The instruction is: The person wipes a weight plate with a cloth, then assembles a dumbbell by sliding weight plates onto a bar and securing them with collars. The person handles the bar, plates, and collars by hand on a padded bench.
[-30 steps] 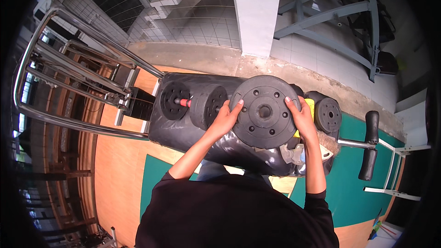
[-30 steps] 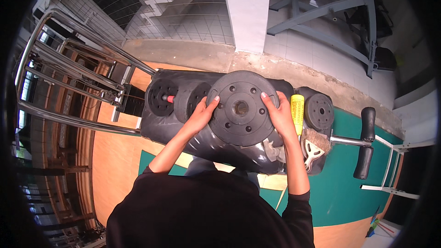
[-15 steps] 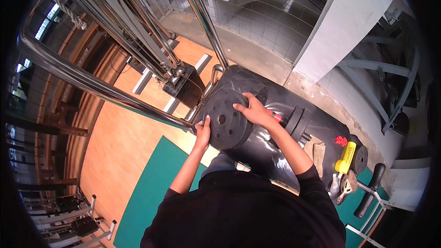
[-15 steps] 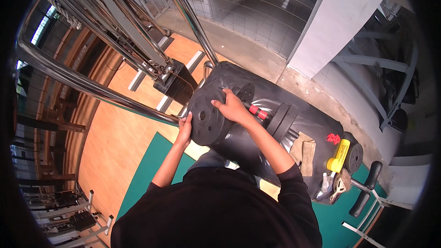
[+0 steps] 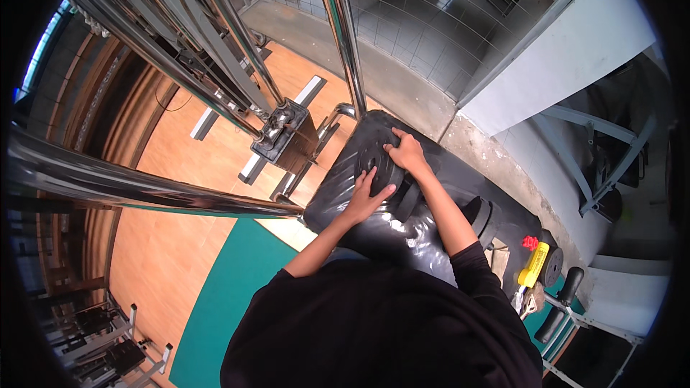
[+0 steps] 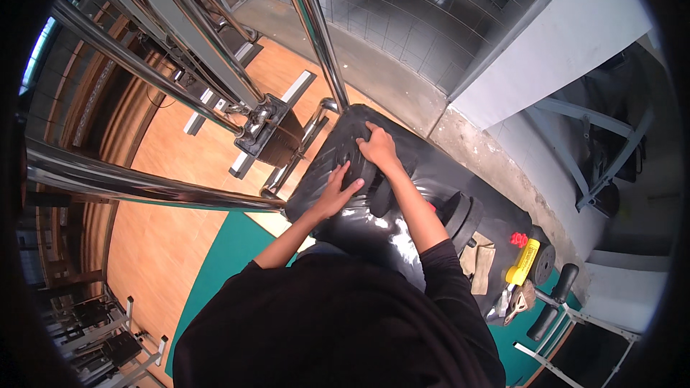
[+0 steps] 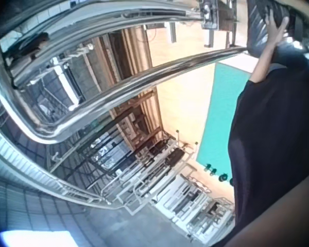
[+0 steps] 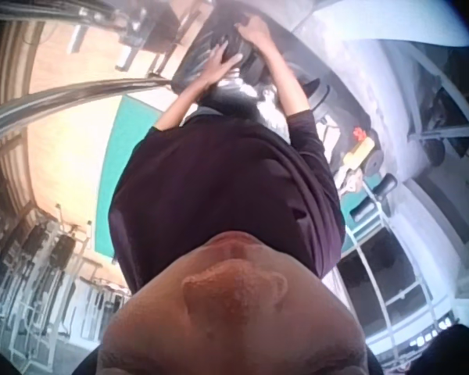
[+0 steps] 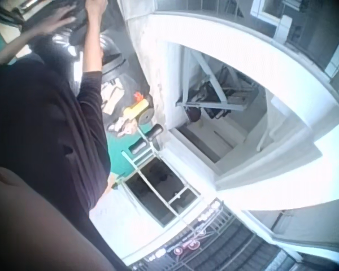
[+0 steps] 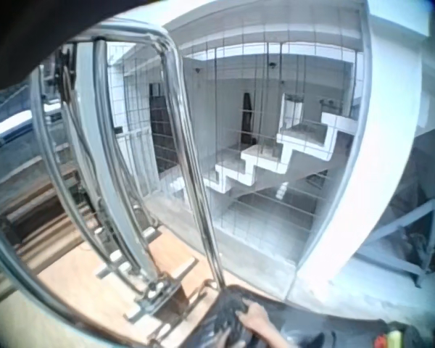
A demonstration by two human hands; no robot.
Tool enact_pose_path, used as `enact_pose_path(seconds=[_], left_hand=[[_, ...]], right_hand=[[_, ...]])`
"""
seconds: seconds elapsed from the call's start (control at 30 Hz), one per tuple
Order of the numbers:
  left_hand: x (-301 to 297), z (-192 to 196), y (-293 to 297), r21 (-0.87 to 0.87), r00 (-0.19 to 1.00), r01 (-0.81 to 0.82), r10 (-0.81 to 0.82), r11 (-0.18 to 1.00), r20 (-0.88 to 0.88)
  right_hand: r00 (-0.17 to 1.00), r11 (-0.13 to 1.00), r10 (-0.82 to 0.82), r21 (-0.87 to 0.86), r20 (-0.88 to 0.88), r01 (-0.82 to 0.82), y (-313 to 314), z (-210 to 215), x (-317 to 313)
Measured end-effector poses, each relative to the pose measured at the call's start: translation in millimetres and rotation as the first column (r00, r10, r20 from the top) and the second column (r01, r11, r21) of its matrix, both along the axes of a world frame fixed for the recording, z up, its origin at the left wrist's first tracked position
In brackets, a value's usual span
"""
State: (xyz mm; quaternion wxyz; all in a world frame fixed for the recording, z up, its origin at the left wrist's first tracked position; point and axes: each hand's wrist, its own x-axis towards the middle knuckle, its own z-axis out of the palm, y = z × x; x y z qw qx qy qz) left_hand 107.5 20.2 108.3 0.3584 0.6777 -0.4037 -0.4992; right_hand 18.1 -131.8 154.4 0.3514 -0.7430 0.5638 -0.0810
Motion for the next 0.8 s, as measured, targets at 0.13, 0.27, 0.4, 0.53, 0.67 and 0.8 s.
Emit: enact_pose_path(seconds=[0.13,0.27,0.4,0.53,0.67,0.8], left_hand=[[-10.3,8.9,6.3,-0.143,0.917,0.216,-0.151,0.966,0.368],[-18.7,-13.6,-1.1,-0.19,0.893,0.129,-0.031,0.973,0.449],[6.2,-8.2,-5.2,-0.276,0.853,0.192,-0.021,0.942,0.521],[47.4,-2.0,-21.8,-0.316,0.866,0.266,-0.082,0.911,0.493],[61.9,19.7,-46.2,-0.327,0.877,0.264,-0.085,0.907,0.473],[66.7,33.6,-47.1,-0.177,0.918,0.207,-0.128,0.962,0.376]], right_hand=[[0.999,0.999,-0.03,0.022,-0.036,0.031,-8.0,-3.5,-0.4],[0.997,0.992,-0.047,0.115,-0.062,0.054,-9.2,3.5,-5.8],[0.991,0.986,0.131,-0.101,-0.023,-0.132,1.1,35.9,-31.9],[0.972,0.984,-0.068,-0.174,-0.224,0.029,31.4,67.5,-96.5],[0.716,0.991,0.082,0.13,-0.694,0.013,79.4,7.9,-112.8],[0.773,0.993,-0.065,-0.115,-0.631,-0.01,93.1,-65.1,-132.0]])
